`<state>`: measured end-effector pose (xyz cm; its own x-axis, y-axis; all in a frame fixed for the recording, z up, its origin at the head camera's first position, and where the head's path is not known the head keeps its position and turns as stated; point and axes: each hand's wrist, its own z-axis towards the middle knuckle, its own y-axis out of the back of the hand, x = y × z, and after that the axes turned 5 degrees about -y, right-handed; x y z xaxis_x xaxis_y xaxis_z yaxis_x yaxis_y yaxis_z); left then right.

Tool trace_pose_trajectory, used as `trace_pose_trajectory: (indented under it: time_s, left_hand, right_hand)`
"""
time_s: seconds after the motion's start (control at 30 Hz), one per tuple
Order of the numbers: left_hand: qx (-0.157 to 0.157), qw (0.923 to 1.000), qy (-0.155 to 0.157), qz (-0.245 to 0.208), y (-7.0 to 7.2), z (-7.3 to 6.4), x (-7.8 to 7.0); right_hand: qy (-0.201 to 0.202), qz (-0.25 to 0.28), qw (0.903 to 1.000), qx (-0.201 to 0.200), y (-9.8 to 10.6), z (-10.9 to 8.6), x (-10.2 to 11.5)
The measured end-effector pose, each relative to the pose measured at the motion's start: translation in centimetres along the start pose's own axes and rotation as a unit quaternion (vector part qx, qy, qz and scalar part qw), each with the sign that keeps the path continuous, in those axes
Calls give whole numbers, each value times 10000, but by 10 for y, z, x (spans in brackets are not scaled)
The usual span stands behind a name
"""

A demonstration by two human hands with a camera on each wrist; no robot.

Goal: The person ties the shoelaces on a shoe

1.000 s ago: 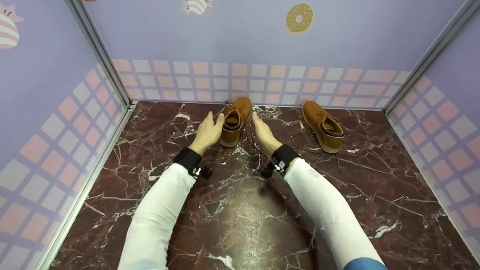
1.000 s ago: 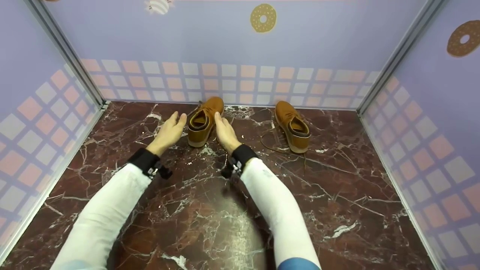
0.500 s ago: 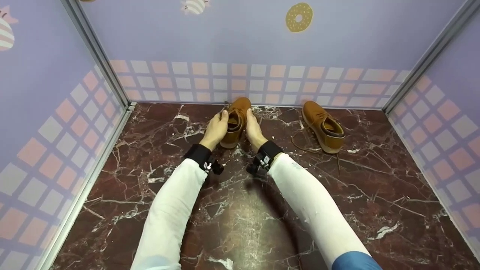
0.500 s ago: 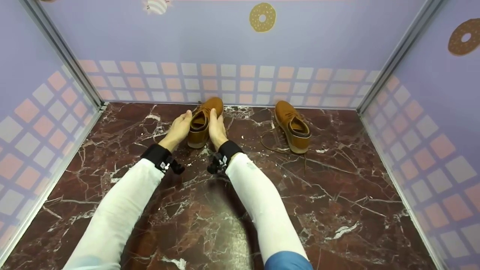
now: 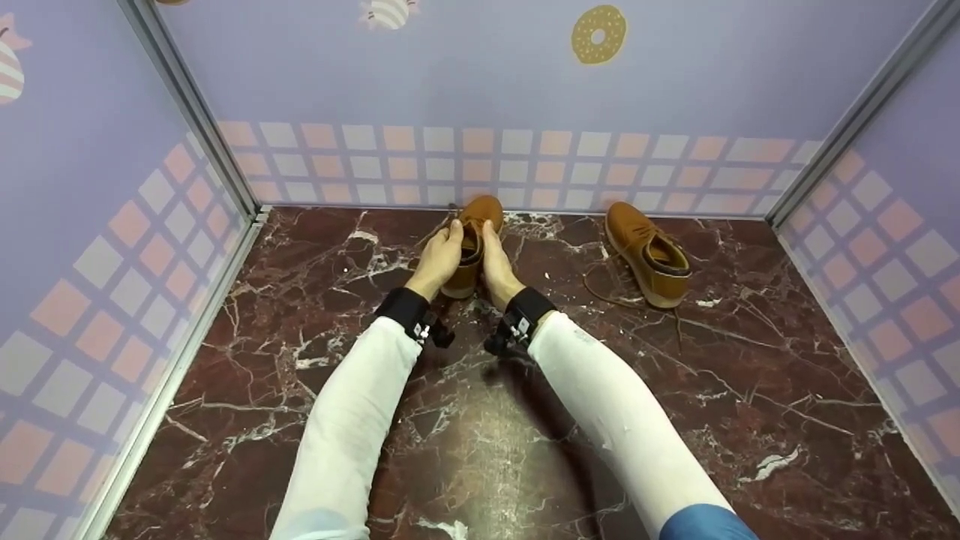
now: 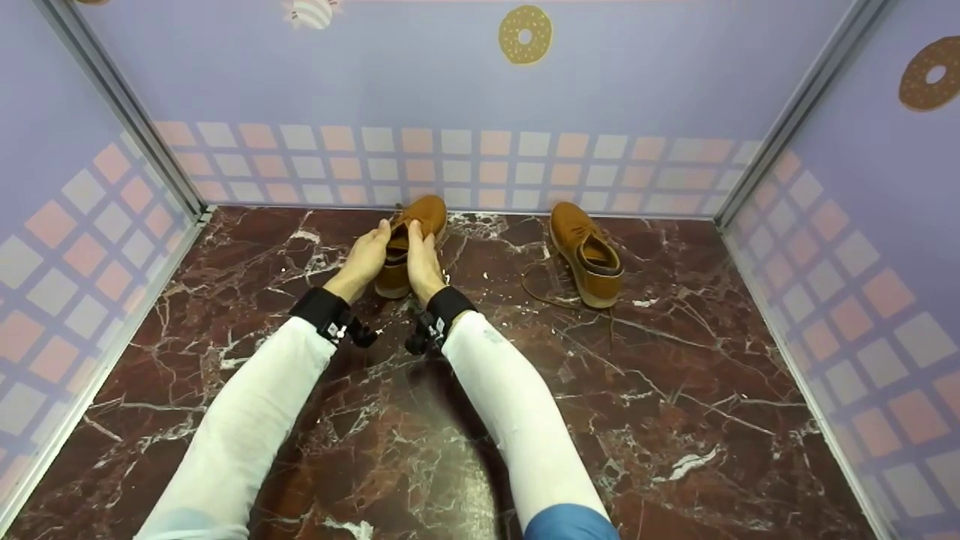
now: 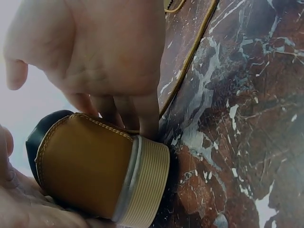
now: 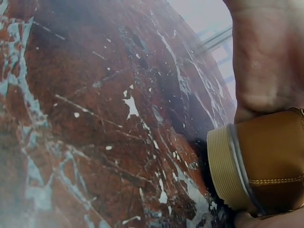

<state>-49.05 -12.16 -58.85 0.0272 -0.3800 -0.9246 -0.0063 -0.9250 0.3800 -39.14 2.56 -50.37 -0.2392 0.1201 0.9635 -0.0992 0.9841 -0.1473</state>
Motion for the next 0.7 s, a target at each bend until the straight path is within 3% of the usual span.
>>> trace_pose_trajectory:
  time_s: [0.33,0.7]
  left_hand:
    - [117,9998,158,-13,-9,13,10]
    - [133,9994,209,-239,-15,11,9]
  right_hand:
    - [-137,-207,9996,114,-1,-5,1]
    - [-312,-223,9991,163,2,-6,3]
